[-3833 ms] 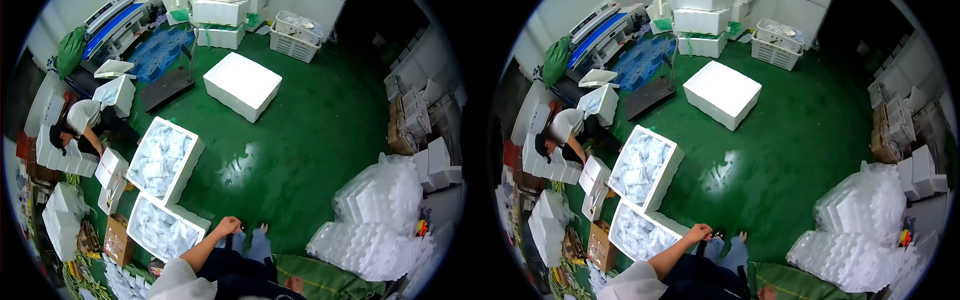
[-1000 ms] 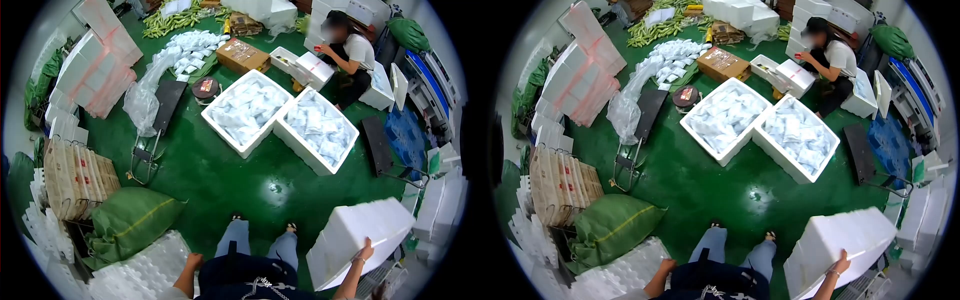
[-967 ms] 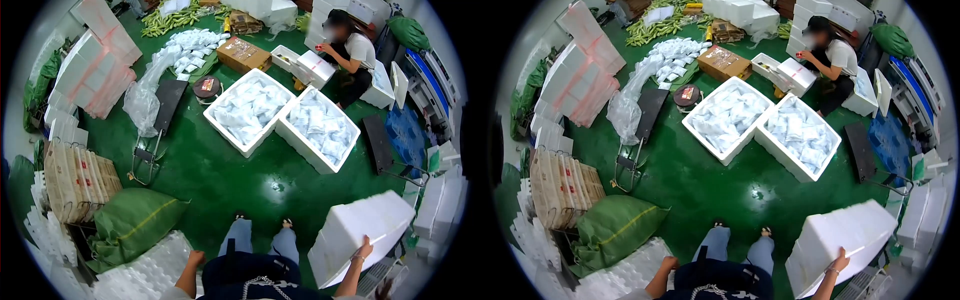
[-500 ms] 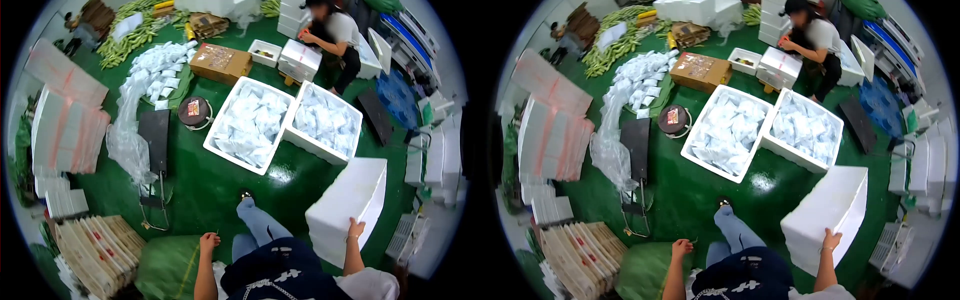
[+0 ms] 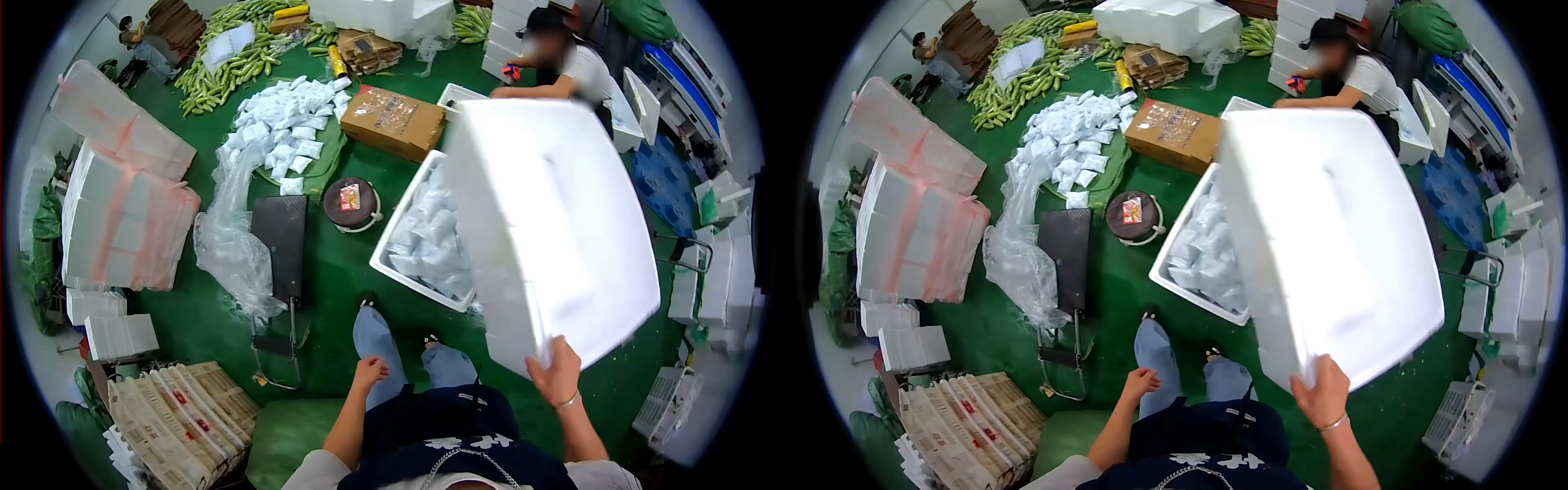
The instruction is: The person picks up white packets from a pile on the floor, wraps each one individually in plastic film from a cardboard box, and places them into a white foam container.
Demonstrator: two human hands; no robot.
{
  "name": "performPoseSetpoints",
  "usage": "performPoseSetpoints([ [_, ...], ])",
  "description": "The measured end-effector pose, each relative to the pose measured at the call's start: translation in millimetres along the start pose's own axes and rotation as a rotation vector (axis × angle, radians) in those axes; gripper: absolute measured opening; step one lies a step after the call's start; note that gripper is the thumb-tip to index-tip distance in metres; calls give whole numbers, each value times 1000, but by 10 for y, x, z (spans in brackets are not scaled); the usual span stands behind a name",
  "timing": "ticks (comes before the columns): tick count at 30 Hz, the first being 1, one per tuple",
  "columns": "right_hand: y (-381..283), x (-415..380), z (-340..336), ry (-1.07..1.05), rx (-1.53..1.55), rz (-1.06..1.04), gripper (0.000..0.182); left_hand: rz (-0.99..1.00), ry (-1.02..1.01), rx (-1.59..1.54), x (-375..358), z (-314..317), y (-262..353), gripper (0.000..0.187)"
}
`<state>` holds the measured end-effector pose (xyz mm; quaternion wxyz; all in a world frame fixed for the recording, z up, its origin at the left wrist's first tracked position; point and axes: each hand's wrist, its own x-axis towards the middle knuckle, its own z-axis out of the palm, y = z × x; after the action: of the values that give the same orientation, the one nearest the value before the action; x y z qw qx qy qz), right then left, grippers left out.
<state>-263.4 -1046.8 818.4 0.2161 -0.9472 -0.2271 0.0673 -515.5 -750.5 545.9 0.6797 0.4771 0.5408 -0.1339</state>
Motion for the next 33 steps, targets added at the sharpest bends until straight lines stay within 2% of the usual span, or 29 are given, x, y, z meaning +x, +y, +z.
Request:
performPoseSetpoints([
  [1,-198,234,75,-2,3,-13,37,4,9,-10,37,-62,44,23],
  [3,-618,719,321,-159,33,-285,35,-9,-2,11,140,-269,83,23],
  [7,-1571,1598,1302,-275,68,-581,39,24,104,168,525,-1030,-164,24],
  [8,-1813,1803,1673,-298,75,-605,40,11,122,164,623,-1270,-212,24],
  [10,-2297,2131,2490,-330,122,-653,41,-111,197,-60,509,-1614,54,23],
  [13,-3025,2508,3700,-345,223,-709,52,-112,256,-100,615,-2159,215,21],
  [14,-3296,2595,4045,-390,216,-737,51,-140,314,-145,607,-2311,320,20],
  [16,-3766,2710,4617,-453,203,-756,46,-197,359,-151,615,-2538,511,19],
  [18,-4143,2745,5026,-495,218,-756,43,-147,374,-285,632,-2689,552,19],
  [21,-4615,2751,5628,-586,171,-789,37,-154,354,-265,679,-2740,531,20],
  [23,-4764,2725,6039,-387,141,-797,37,-210,330,-266,698,-2705,459,21],
  [24,-4786,2699,6176,-516,326,-732,34,-243,320,-199,682,-2683,444,23],
  [25,-4749,2599,6239,-539,328,-717,34,-271,317,-197,678,-2687,455,23],
  [27,-4620,2376,6136,-237,508,-875,34,-394,302,-130,752,-2616,435,24],
  [28,-4503,2316,5935,-334,598,-770,34,-395,289,-92,815,-2621,394,24],
  [30,-4118,2205,5865,-737,626,-443,33,-353,243,-51,1009,-2638,402,24],
  [31,-3846,2232,5639,-696,639,-306,31,-305,190,11,1103,-2636,440,23],
  [32,-3491,2171,5608,-641,528,-246,30,-247,200,48,1216,-2608,518,23],
  [33,-3119,2138,5551,-724,427,-117,41,-192,211,88,1328,-2586,614,23],
])
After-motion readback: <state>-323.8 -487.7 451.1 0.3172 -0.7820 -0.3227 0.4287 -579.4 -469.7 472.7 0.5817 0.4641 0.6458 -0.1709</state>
